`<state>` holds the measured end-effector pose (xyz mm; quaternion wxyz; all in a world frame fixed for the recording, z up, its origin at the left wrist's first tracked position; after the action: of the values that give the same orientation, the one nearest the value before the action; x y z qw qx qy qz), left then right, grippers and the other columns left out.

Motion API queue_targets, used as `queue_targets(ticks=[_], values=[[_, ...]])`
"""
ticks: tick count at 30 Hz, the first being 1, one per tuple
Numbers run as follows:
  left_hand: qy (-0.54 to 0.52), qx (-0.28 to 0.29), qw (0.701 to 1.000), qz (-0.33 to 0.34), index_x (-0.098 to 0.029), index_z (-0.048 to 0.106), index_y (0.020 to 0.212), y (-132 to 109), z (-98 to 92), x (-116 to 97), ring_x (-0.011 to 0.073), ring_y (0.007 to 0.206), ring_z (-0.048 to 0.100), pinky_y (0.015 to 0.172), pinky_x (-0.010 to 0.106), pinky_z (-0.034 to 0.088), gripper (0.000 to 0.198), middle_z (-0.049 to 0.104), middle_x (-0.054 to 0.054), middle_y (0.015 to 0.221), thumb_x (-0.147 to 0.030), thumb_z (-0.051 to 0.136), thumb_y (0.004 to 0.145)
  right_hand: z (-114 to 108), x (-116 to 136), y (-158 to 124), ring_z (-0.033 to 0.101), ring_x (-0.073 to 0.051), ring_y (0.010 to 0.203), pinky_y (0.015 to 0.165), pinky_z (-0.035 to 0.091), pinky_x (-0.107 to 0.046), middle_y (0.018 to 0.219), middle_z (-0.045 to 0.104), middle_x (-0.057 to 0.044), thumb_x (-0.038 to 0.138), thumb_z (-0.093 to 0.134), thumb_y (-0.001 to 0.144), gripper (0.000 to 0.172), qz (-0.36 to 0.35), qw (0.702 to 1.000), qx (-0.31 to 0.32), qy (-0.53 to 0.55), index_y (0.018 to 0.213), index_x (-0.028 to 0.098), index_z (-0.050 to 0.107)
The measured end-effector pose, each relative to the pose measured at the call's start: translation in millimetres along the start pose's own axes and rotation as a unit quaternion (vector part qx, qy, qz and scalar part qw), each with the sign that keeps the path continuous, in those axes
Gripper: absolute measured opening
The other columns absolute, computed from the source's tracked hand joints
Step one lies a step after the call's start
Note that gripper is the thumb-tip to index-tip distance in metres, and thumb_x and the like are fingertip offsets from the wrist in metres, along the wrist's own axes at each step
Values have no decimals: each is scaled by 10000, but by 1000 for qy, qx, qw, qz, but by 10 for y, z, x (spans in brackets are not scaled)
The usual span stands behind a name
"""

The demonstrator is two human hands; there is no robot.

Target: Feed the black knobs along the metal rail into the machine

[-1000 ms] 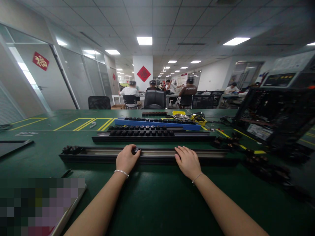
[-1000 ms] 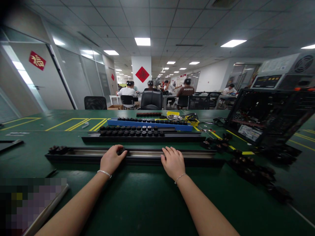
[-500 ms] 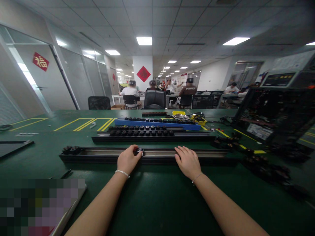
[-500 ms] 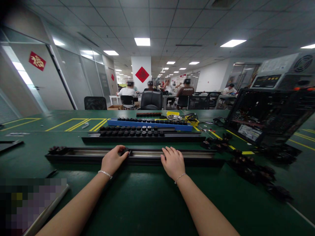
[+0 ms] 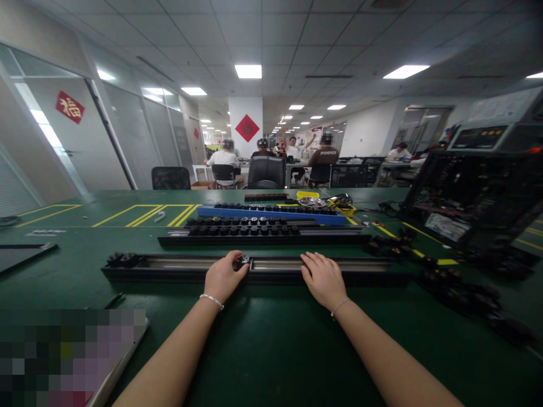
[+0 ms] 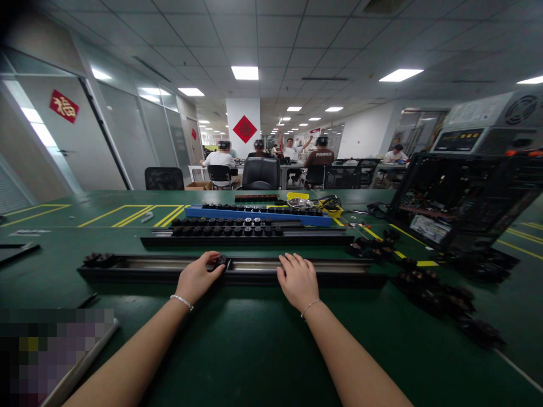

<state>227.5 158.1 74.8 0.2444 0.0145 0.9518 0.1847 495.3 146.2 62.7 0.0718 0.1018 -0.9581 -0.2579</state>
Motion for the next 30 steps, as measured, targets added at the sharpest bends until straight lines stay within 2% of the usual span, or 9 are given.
queue_targets(ticks=[10, 18, 30], values=[[-8, 14, 1000, 20, -273, 526, 1115, -17, -8, -36, 187, 947, 638, 793, 313, 482, 362, 694, -3, 1011, -365, 564, 767, 1, 2, -2, 437, -206, 1188, 963, 296, -386, 1255, 562, -42, 378, 294, 901, 436, 1, 1000, -1, -5, 1209, 231, 565], [-15, 12, 995, 96, -258, 497, 1155, -14, 69, -11, 183, 988, 618, 867, 321, 469, 394, 667, 11, 1078, -335, 562, 774, -1, 0, -1, 438, -203, 1188, 966, 292, -383, 1251, 566, -40, 378, 300, 899, 429, 2, 1000, -3, -9, 1200, 236, 571], [-58, 51, 991, 111, -222, 484, 1128, -34, 52, -53, 184, 1071, 576, 953, 346, 430, 364, 637, 46, 1139, -304, 539, 779, -15, 7, -2, 436, -208, 1192, 966, 305, -393, 1254, 563, -47, 375, 292, 902, 437, 0, 1000, 0, -6, 1209, 227, 566]])
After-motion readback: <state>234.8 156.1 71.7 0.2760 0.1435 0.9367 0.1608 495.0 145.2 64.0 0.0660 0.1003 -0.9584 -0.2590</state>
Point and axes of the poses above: each hand's wrist, its own y-axis towards the middle knuckle, its own z-axis out of the palm, x = y × z, the point moved 2 cm from there along y, towards the middle knuckle
